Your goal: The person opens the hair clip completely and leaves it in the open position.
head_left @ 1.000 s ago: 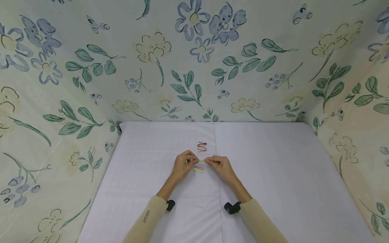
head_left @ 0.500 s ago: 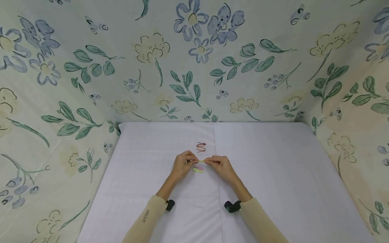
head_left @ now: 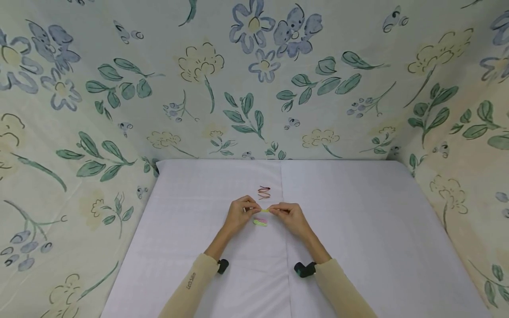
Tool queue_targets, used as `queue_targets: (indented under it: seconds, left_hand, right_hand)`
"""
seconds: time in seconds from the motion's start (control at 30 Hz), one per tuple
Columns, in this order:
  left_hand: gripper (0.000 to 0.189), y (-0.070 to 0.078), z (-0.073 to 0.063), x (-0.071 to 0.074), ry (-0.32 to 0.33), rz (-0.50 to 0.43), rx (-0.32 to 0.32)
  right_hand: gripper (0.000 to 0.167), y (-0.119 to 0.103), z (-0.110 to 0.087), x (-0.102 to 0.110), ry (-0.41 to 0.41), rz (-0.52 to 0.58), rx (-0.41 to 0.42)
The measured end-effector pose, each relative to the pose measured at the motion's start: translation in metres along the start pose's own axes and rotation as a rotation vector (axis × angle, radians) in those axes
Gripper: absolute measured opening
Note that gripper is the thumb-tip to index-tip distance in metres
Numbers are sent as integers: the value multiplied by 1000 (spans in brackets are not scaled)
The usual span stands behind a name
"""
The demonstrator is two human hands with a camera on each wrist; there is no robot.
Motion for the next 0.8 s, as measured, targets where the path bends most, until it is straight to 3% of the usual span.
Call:
queue_targets:
  seconds: [0.8]
  left_hand:
    - [6, 0, -1, -2, 40, 7, -17]
  right_hand:
    - [11, 6, 1, 8, 58, -52, 30]
Point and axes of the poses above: each hand's wrist, its own z-axis towards the middle knuckle, its own x-axis out of the back of the hand, y = z × x, the point moved 9 cm from there along z, towards the middle knuckle, and after that the axes turned 7 degrees about y, right-handed, at the moved point
